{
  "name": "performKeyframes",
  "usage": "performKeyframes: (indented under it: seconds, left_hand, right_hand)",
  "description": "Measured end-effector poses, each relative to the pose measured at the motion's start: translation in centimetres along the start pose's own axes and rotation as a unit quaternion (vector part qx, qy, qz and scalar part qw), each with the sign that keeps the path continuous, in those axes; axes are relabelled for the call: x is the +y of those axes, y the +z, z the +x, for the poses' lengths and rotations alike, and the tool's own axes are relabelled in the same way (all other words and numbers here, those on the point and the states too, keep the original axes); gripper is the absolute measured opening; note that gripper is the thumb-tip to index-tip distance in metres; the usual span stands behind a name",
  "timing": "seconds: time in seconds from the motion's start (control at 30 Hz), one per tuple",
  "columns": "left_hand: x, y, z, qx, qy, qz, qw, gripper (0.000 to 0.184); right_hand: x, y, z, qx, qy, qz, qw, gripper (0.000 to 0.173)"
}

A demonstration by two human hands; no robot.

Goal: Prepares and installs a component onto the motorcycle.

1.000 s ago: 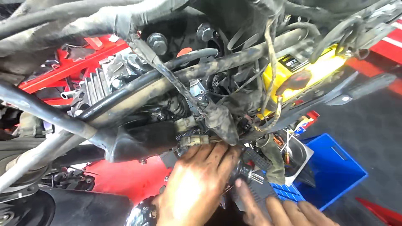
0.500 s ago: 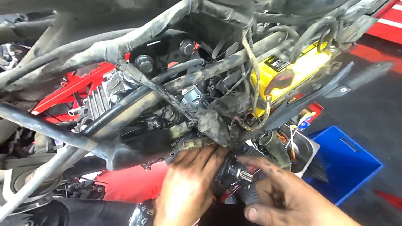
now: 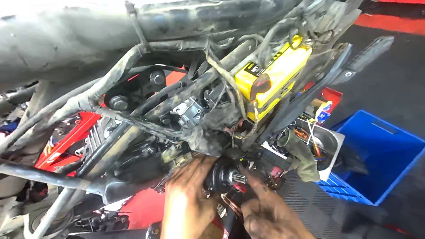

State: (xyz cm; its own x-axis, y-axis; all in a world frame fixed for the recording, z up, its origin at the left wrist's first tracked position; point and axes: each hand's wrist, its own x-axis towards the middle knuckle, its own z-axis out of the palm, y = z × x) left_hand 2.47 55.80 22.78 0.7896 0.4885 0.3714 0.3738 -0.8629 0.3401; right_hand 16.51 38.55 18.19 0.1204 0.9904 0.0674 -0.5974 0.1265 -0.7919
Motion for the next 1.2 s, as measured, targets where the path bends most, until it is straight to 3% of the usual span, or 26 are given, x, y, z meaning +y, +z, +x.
performKeyframes:
  seconds: [0.43,0.63,0.93,1.03,1.1,1.17,1.2]
  left_hand:
    - [1.6,-0.6,0.2,0.022,-0.020,0.018,0.999,0.063]
    - [3.3,0.1,0.0,0.038,-0.025,0.073,0.996,0.062]
    - [4.4,1.8,-0.3,0.052,-0.022,0.166,0.985,0.063]
    - [4.4,1.9,-0.2,0.055,-0.016,0.168,0.984,0.060]
    - [4.2,1.6,-0.2,0.044,-0.016,0.153,0.987,0.061]
    - [3.8,0.9,0.0,0.022,-0.024,0.116,0.993,0.065]
    - [3.6,0.4,0.2,0.009,-0.032,0.092,0.995,0.067]
  right_hand:
    - [1.0,4.2,-0.4,0.010,-0.072,0.185,0.980,0.092]
    - [-1.1,5.4,-1.9,0.058,-0.037,0.316,0.946,0.076]
    - [-1.7,6.4,-2.4,0.094,-0.027,0.416,0.904,0.070]
    - [-2.2,6.5,-3.4,0.084,-0.017,0.393,0.915,0.074]
    - [-2.0,6.0,-4.0,0.061,-0.023,0.320,0.945,0.074]
    - [-1.2,4.5,-4.2,0.052,-0.059,0.110,0.991,0.071]
    - [-0.7,3.5,-4.2,0.057,-0.093,-0.022,0.994,0.072]
